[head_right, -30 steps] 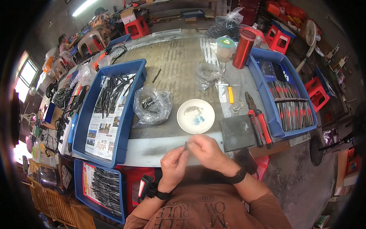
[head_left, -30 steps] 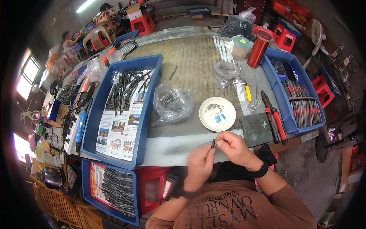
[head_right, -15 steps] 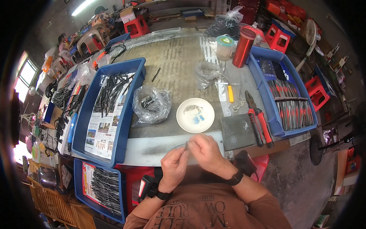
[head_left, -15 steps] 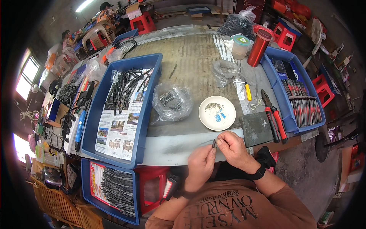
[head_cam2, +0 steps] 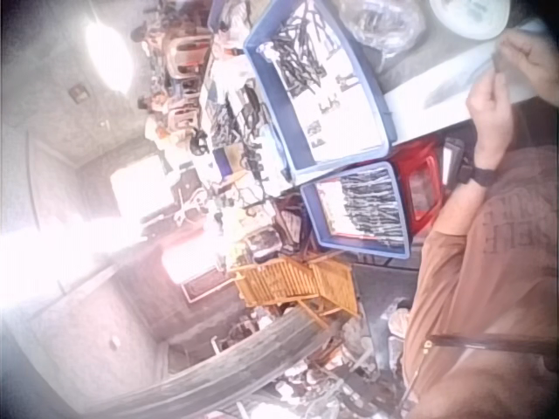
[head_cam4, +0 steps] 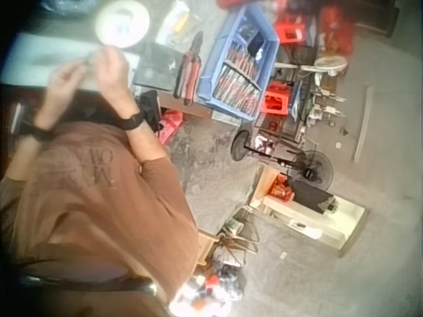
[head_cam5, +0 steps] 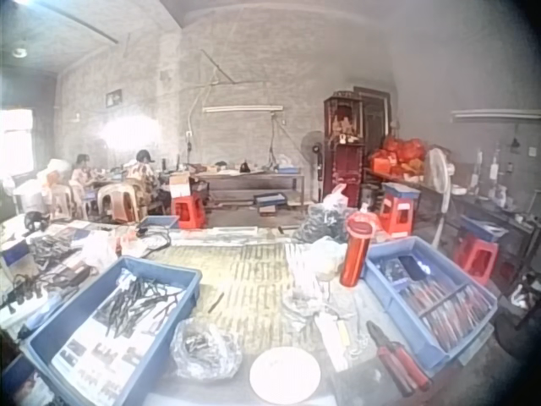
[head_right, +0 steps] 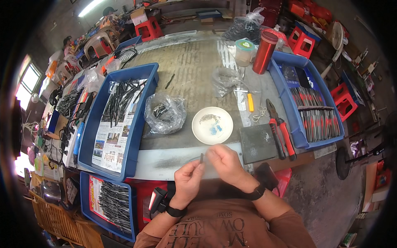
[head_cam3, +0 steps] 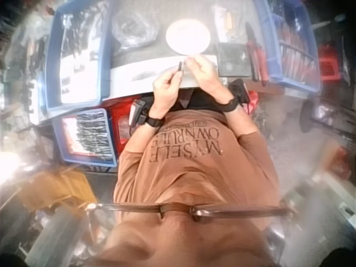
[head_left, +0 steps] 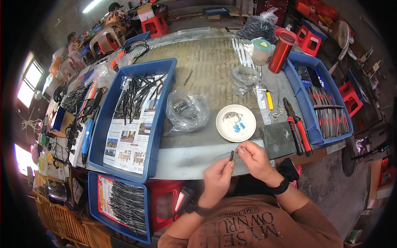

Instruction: The person repeatedly picks a black wire, inserts a metal connector into one end, and uses pliers to crimp it. They then place the finished wire into a blue bin. The person also briefly adjusts their head-mounted camera strap.

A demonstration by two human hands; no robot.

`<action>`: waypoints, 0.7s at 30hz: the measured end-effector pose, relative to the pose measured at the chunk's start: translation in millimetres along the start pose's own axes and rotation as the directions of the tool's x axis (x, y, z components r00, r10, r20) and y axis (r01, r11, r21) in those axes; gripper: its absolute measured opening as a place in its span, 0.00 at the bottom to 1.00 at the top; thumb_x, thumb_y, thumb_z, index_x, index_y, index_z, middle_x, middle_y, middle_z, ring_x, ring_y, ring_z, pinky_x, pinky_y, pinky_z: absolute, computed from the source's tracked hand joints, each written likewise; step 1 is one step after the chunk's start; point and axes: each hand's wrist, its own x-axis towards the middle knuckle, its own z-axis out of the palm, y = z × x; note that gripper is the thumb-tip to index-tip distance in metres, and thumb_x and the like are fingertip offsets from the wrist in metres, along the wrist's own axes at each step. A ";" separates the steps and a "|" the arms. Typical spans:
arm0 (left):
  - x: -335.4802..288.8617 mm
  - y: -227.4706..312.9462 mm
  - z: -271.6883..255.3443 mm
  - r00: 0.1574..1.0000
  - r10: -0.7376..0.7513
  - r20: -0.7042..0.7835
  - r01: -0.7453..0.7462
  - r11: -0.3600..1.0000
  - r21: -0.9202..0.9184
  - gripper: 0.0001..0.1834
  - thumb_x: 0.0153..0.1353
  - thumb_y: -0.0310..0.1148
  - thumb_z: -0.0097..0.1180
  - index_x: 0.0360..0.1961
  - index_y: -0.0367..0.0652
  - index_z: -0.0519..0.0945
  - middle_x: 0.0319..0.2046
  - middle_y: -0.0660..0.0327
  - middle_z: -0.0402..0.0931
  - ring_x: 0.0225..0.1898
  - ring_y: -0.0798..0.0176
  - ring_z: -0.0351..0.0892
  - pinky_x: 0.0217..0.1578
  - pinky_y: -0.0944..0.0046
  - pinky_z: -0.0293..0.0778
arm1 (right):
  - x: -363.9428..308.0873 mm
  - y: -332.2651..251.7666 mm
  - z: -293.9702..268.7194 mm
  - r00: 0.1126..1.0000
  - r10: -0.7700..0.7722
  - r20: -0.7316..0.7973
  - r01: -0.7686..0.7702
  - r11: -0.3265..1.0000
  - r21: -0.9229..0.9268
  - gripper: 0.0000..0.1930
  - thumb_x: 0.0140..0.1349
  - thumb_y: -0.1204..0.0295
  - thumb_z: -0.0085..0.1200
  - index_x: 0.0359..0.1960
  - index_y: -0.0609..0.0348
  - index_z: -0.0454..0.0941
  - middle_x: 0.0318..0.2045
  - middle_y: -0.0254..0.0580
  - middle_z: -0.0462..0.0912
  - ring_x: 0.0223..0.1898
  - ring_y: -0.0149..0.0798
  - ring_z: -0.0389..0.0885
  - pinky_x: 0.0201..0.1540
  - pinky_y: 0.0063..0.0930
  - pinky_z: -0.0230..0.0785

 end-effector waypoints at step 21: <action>15.1 -13.5 -30.2 0.990 -0.130 -0.062 0.120 0.982 -0.148 0.08 0.59 0.25 0.52 0.36 0.31 0.78 0.27 0.71 0.74 0.28 0.80 0.66 0.30 0.79 0.64 | 78.3 -29.2 -13.4 0.960 -0.265 0.090 0.279 0.937 -0.209 0.06 0.57 0.74 0.50 0.32 0.66 0.75 0.27 0.45 0.77 0.28 0.40 0.75 0.31 0.27 0.66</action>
